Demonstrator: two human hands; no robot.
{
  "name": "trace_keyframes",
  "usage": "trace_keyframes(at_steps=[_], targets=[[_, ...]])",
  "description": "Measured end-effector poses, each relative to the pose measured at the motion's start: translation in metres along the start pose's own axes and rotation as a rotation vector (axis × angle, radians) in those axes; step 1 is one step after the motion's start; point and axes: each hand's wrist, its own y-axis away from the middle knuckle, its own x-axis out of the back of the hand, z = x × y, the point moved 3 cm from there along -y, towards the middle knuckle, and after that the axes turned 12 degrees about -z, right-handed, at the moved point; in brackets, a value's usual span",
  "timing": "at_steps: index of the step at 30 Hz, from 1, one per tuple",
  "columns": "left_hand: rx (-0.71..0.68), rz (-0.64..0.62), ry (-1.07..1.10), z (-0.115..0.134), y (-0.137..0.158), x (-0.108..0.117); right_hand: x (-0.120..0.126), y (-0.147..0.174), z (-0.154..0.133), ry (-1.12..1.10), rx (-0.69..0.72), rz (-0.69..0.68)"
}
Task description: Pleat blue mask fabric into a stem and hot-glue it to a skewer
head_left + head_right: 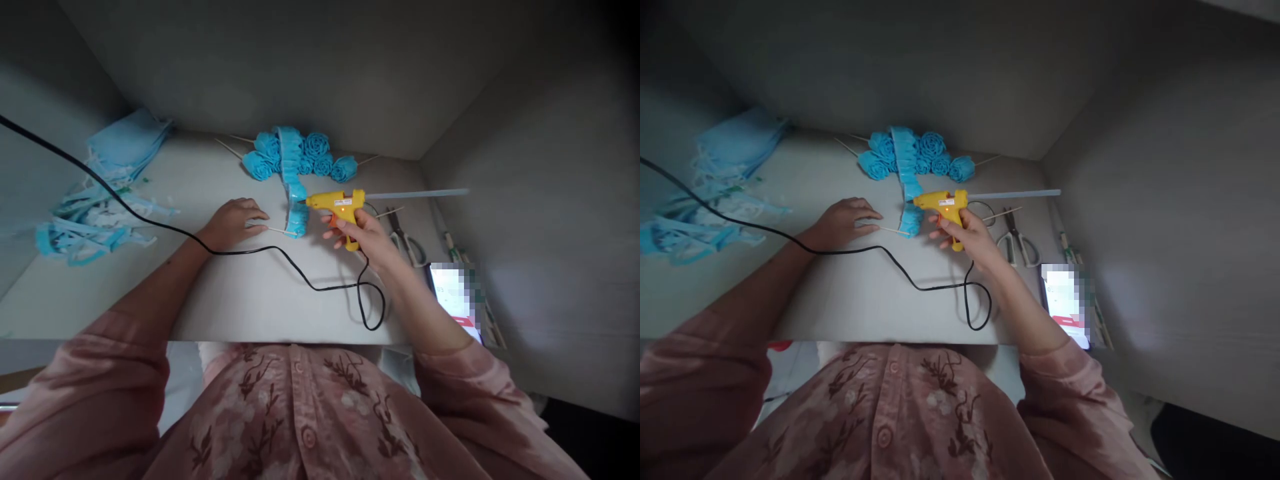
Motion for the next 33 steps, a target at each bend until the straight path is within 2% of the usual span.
trace_keyframes(at_steps=[4,7,20,33], targets=[[0.007,-0.023,0.000,-0.001,0.001,0.001,0.010,0.000,0.023,-0.070,0.002,0.079],[0.002,-0.042,-0.003,-0.003,0.001,0.001,0.014,0.001,0.031,-0.036,-0.025,0.078],[0.031,-0.089,-0.006,0.002,-0.001,0.004,0.011,0.004,0.035,-0.042,-0.069,0.024],[0.002,-0.049,0.037,-0.005,-0.002,0.001,0.012,0.003,0.036,-0.008,-0.051,-0.038]])
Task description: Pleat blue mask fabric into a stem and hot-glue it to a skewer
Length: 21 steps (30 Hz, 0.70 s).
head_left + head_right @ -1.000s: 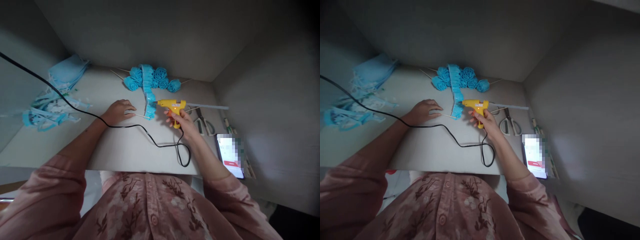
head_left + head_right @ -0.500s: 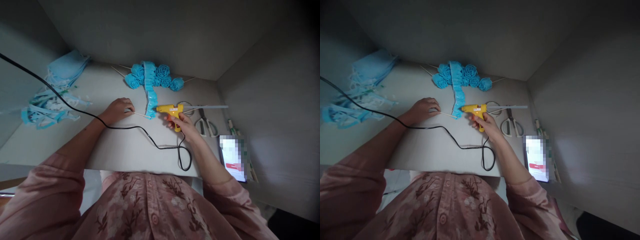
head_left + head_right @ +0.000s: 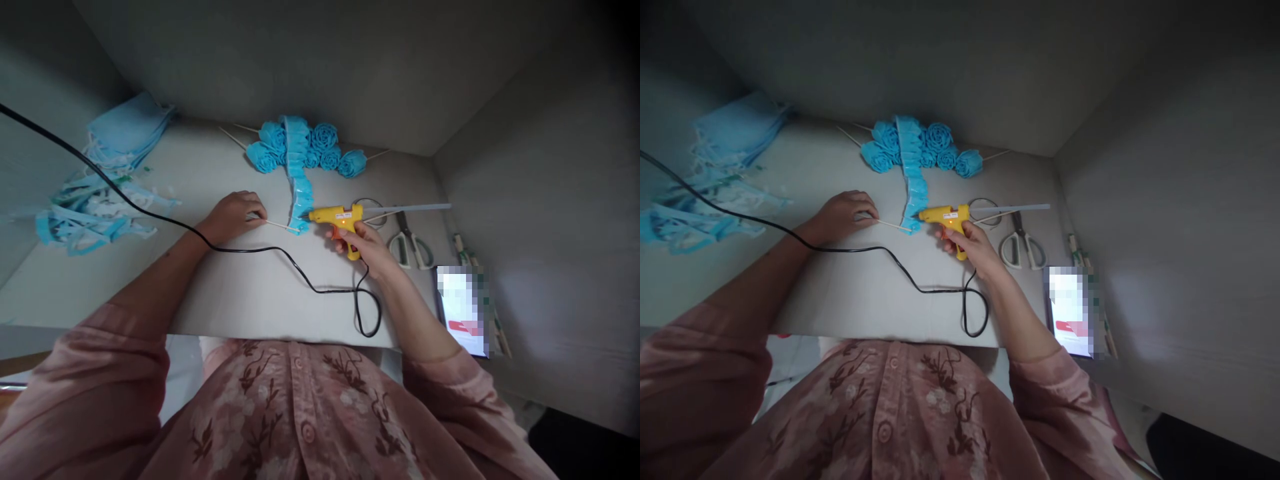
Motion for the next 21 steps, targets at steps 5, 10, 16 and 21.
trace_keyframes(at_steps=[5,10,16,21], targets=[[0.024,-0.011,0.027,-0.0008,-0.0002,0.0006,-0.0004,-0.0003,0.0003,-0.005,0.005,0.002],[0.021,-0.011,0.032,0.0014,0.0003,0.0020,-0.0003,0.0004,-0.0006,0.012,-0.018,0.019],[0.046,-0.025,0.024,0.0027,0.0004,0.0022,-0.0012,0.0019,-0.0011,-0.014,-0.027,0.043],[0.033,-0.033,0.006,0.0026,-0.0001,0.0017,-0.0007,0.0005,-0.0001,-0.034,-0.014,0.049]])
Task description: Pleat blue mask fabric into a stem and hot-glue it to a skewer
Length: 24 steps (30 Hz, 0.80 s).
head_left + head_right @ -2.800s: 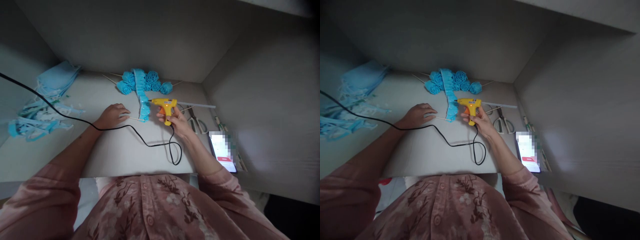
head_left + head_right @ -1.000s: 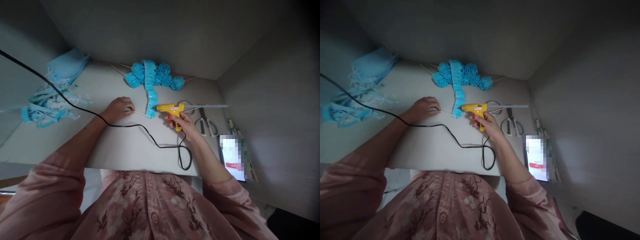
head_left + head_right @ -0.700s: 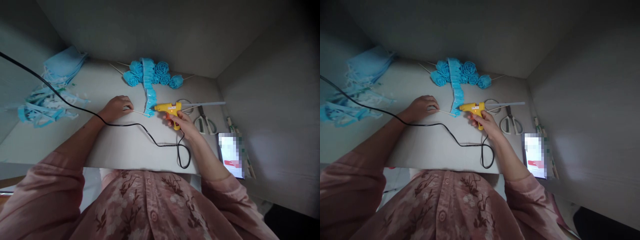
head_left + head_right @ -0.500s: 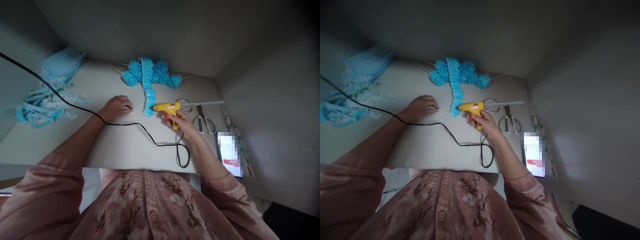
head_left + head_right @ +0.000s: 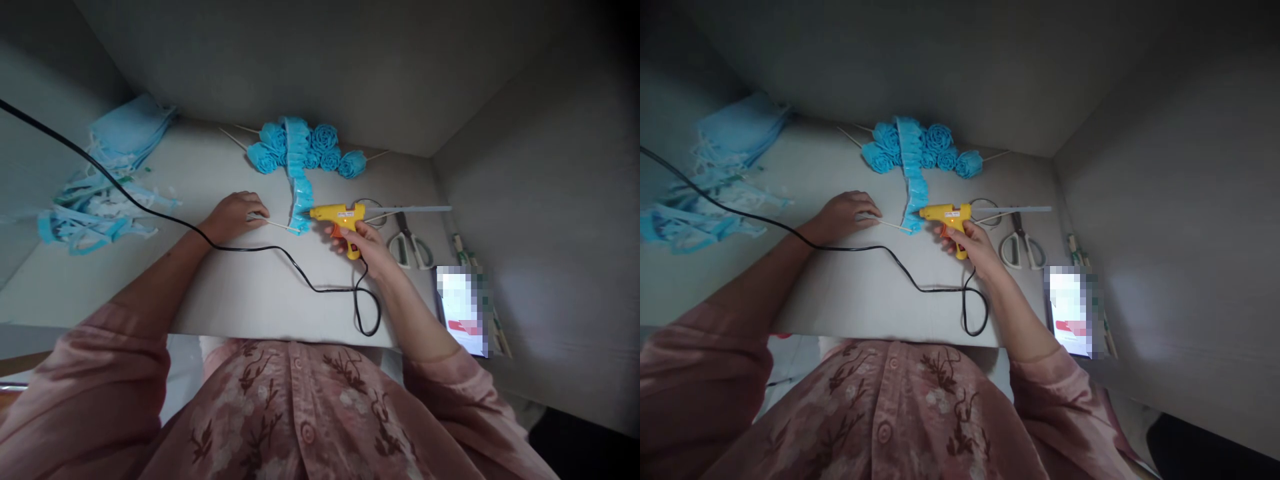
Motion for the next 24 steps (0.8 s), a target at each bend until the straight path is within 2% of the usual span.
trace_keyframes(at_steps=[17,21,24], targets=[[-0.011,-0.016,0.032,0.002,-0.001,0.004,0.000,-0.002,-0.003,0.029,-0.017,0.071],[0.090,0.019,0.160,0.010,0.000,0.008,0.001,-0.002,-0.003,-0.087,0.034,0.100],[0.139,0.023,0.228,0.020,0.000,0.007,-0.002,-0.002,-0.005,-0.217,0.080,0.069]])
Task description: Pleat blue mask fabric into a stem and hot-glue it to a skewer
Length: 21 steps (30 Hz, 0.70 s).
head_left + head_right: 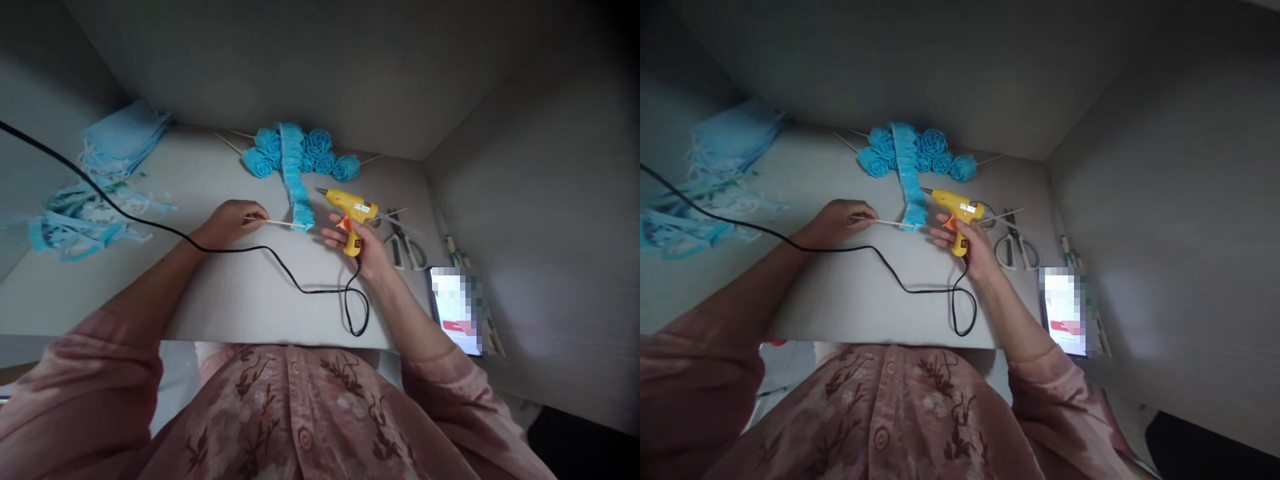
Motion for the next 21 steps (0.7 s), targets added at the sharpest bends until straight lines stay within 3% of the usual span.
trace_keyframes(at_steps=[8,21], targets=[[-0.047,-0.003,-0.044,0.011,-0.001,-0.012,-0.008,0.001,0.002,-0.076,-0.049,-0.070],[-0.048,-0.061,-0.152,0.016,-0.002,-0.012,-0.010,0.004,0.003,-0.081,-0.049,-0.087]])
